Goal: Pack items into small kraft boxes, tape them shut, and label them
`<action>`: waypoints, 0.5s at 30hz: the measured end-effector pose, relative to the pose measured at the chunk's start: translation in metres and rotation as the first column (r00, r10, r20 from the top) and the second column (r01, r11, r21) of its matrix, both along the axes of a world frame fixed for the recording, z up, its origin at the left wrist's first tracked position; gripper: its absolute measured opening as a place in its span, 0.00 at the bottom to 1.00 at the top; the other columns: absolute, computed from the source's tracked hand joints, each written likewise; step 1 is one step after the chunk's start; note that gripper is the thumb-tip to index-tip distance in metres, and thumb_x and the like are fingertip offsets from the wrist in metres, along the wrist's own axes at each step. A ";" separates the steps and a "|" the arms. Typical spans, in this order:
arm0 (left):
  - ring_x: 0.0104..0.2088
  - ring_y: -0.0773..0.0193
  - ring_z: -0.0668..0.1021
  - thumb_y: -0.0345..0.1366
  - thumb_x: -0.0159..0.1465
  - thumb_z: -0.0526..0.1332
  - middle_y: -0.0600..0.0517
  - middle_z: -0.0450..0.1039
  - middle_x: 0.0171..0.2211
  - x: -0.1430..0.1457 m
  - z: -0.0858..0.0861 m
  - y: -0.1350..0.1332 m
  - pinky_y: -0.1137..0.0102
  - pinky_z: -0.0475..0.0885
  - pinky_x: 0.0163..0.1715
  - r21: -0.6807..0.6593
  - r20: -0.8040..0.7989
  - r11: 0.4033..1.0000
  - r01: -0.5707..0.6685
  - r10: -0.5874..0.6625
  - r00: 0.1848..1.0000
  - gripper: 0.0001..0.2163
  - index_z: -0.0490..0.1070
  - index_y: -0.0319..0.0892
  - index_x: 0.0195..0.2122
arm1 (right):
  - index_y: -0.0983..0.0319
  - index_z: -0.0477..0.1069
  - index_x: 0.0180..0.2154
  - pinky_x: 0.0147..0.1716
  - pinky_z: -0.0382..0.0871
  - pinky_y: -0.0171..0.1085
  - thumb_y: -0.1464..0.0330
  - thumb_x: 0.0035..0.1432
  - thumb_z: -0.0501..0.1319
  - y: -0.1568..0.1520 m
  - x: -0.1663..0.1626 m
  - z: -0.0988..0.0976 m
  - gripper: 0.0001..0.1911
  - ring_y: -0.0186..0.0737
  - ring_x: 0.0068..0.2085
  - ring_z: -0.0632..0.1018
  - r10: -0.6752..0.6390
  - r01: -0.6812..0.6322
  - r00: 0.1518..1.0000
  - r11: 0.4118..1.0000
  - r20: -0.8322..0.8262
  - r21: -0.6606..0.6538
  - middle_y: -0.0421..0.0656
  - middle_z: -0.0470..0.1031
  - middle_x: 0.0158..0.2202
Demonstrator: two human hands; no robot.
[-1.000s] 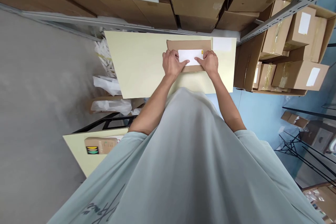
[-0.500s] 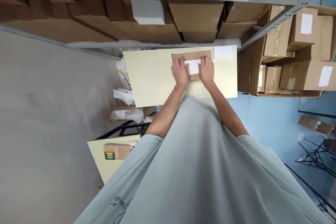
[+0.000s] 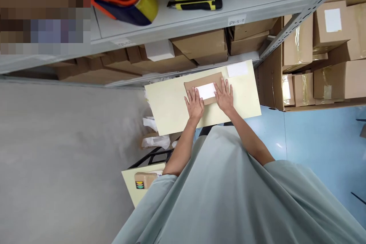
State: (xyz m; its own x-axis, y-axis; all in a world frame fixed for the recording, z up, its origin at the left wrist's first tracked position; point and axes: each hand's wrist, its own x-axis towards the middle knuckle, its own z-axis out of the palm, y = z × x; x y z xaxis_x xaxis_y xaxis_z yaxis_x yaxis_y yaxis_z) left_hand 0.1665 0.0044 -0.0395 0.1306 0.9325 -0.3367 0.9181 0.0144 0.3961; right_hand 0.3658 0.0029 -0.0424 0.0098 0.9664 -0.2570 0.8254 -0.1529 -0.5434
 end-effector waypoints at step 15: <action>0.73 0.35 0.79 0.58 0.78 0.54 0.29 0.76 0.71 -0.018 0.000 -0.028 0.43 0.76 0.71 -0.086 0.248 0.865 -0.495 0.500 0.830 0.37 0.65 0.37 0.79 | 0.63 0.52 0.86 0.80 0.66 0.56 0.55 0.81 0.52 -0.043 0.043 0.002 0.40 0.58 0.81 0.71 -0.317 0.187 0.784 0.940 -0.534 -0.284 0.52 0.63 0.83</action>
State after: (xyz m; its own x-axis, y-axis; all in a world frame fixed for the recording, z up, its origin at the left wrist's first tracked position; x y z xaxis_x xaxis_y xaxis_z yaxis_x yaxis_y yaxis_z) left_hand 0.1483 -0.0241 -0.0391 -0.2667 0.8888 -0.3728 0.6528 0.4511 0.6085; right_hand 0.4092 -0.0404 -0.0406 0.0359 0.8742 -0.4842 0.2963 -0.4720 -0.8303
